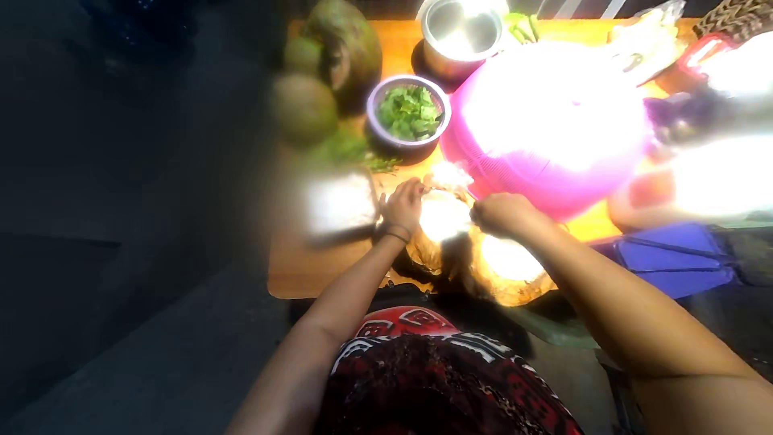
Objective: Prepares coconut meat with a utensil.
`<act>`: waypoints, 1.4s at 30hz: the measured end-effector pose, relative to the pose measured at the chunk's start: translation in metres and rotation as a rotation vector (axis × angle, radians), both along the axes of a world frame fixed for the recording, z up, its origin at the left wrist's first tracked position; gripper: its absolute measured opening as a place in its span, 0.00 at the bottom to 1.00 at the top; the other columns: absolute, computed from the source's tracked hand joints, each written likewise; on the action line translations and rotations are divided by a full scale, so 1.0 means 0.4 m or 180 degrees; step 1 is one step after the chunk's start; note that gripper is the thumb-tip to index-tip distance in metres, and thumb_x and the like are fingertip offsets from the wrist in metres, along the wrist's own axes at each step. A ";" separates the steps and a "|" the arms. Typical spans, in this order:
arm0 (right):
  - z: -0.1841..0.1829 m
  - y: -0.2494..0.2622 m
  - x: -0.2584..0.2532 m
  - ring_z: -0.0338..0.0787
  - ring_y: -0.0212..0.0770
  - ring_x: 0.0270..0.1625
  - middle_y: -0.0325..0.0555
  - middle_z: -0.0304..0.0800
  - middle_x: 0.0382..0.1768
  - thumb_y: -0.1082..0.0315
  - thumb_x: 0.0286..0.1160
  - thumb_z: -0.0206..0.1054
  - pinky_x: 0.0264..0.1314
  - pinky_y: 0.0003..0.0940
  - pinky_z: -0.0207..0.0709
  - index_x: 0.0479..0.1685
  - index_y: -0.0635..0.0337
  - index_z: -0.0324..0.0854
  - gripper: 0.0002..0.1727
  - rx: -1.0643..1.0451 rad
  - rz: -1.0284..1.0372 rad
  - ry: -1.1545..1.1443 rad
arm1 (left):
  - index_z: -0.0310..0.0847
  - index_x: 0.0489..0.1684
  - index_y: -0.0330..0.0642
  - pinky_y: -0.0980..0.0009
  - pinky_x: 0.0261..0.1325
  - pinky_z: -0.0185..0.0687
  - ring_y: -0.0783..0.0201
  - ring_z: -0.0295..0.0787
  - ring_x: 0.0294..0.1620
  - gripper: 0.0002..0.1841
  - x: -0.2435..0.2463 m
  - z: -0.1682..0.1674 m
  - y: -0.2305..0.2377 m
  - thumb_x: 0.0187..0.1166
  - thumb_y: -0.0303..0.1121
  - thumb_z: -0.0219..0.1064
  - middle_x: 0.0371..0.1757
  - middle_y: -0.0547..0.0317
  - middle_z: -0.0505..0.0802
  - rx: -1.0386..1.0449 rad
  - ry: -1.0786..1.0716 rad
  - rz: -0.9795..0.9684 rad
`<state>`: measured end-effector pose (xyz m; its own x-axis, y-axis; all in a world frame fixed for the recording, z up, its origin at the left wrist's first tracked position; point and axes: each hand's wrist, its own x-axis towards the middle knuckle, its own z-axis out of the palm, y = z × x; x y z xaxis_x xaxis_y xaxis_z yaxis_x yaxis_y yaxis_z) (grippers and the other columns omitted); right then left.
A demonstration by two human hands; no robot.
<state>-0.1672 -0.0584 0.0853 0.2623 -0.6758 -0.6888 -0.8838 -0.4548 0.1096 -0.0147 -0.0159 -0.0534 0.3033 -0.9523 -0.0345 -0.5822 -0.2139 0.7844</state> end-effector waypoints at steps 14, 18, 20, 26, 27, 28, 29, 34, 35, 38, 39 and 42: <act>-0.042 -0.005 -0.044 0.91 0.70 0.55 0.66 0.93 0.45 0.68 0.89 0.57 0.52 0.68 0.79 0.46 0.65 0.90 0.15 -0.0504 0.0239 -0.0358 | 0.80 0.77 0.52 0.37 0.87 0.51 0.55 0.81 0.78 0.20 0.003 0.007 -0.009 0.94 0.42 0.51 0.75 0.58 0.87 0.0143 0.0056 -0.0034; -0.039 0.024 -0.089 0.91 0.67 0.56 0.64 0.93 0.45 0.66 0.90 0.57 0.53 0.67 0.79 0.46 0.63 0.90 0.16 -0.0352 0.0025 -0.0213 | 0.81 0.77 0.52 0.37 0.87 0.52 0.54 0.81 0.77 0.20 0.002 0.011 -0.010 0.94 0.43 0.51 0.75 0.57 0.87 0.0107 0.0067 -0.0034; -0.012 0.029 -0.067 0.91 0.66 0.57 0.63 0.93 0.46 0.66 0.89 0.58 0.53 0.67 0.79 0.45 0.64 0.89 0.14 -0.0233 0.0038 -0.0041 | 0.80 0.77 0.52 0.37 0.87 0.51 0.54 0.80 0.78 0.21 0.002 0.014 -0.010 0.94 0.43 0.50 0.75 0.57 0.87 0.0154 0.0085 -0.0047; -0.044 0.006 -0.073 0.91 0.70 0.55 0.66 0.93 0.46 0.67 0.91 0.55 0.51 0.70 0.79 0.49 0.63 0.90 0.16 -0.0590 -0.0015 -0.0540 | 0.80 0.77 0.51 0.36 0.86 0.53 0.54 0.81 0.77 0.21 0.003 0.010 -0.009 0.94 0.43 0.51 0.75 0.57 0.87 0.0136 0.0070 -0.0009; -0.036 0.011 -0.080 0.91 0.70 0.55 0.66 0.93 0.45 0.67 0.91 0.55 0.51 0.69 0.79 0.49 0.64 0.90 0.16 -0.0550 -0.0006 -0.0477 | 0.80 0.77 0.52 0.37 0.86 0.53 0.54 0.81 0.77 0.21 0.003 0.013 -0.009 0.94 0.43 0.50 0.76 0.57 0.87 0.0168 0.0078 -0.0026; -0.021 0.016 -0.080 0.91 0.69 0.56 0.66 0.93 0.45 0.67 0.91 0.56 0.51 0.68 0.79 0.48 0.64 0.90 0.16 -0.0481 -0.0006 -0.0332 | 0.80 0.77 0.52 0.37 0.86 0.53 0.54 0.81 0.77 0.21 0.002 0.016 -0.008 0.94 0.43 0.50 0.76 0.58 0.86 0.0186 0.0085 -0.0043; -0.002 0.019 -0.073 0.91 0.68 0.57 0.65 0.92 0.46 0.67 0.90 0.56 0.51 0.67 0.80 0.47 0.65 0.89 0.15 -0.0403 -0.0001 -0.0160 | 0.80 0.77 0.52 0.37 0.86 0.53 0.54 0.81 0.77 0.21 0.001 0.015 -0.008 0.94 0.42 0.50 0.76 0.58 0.86 0.0186 0.0075 -0.0052; -0.005 0.007 -0.024 0.91 0.69 0.56 0.67 0.92 0.44 0.67 0.90 0.57 0.51 0.67 0.79 0.43 0.68 0.89 0.16 -0.0453 0.0217 -0.0228 | 0.81 0.77 0.51 0.35 0.87 0.51 0.53 0.82 0.77 0.20 -0.002 0.006 -0.004 0.93 0.41 0.52 0.74 0.56 0.88 0.0070 0.0032 -0.0010; -0.017 0.000 -0.024 0.91 0.70 0.56 0.67 0.92 0.45 0.67 0.90 0.56 0.51 0.67 0.79 0.43 0.68 0.88 0.16 -0.0477 0.0246 -0.0248 | 0.80 0.77 0.51 0.35 0.87 0.51 0.53 0.82 0.76 0.20 -0.003 0.007 -0.004 0.94 0.41 0.51 0.74 0.56 0.88 0.0066 0.0025 -0.0004; -0.044 0.001 -0.058 0.91 0.67 0.58 0.64 0.93 0.48 0.67 0.89 0.58 0.55 0.68 0.80 0.48 0.63 0.90 0.14 -0.0282 0.0196 -0.0100 | 0.80 0.77 0.53 0.36 0.87 0.51 0.54 0.82 0.76 0.20 0.000 0.014 -0.005 0.94 0.43 0.51 0.74 0.58 0.87 0.0126 0.0012 -0.0017; -0.036 0.008 -0.067 0.91 0.66 0.59 0.63 0.93 0.49 0.67 0.89 0.58 0.55 0.67 0.80 0.49 0.62 0.90 0.14 -0.0221 0.0172 -0.0029 | 0.80 0.77 0.54 0.37 0.87 0.51 0.55 0.81 0.77 0.21 0.001 0.017 -0.007 0.94 0.43 0.50 0.75 0.59 0.87 0.0178 0.0015 -0.0040; 0.006 0.018 -0.064 0.91 0.65 0.57 0.61 0.93 0.46 0.67 0.88 0.60 0.53 0.66 0.80 0.46 0.61 0.90 0.12 -0.0190 0.0186 0.0029 | 0.80 0.77 0.52 0.37 0.87 0.53 0.55 0.81 0.77 0.21 -0.002 0.011 -0.014 0.94 0.43 0.51 0.75 0.58 0.87 0.0175 0.0023 -0.0026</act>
<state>-0.1929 -0.0514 0.0877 0.2965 -0.6995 -0.6502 -0.8548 -0.4979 0.1460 -0.0154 -0.0217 -0.0488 0.2951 -0.9513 -0.0889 -0.5786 -0.2519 0.7758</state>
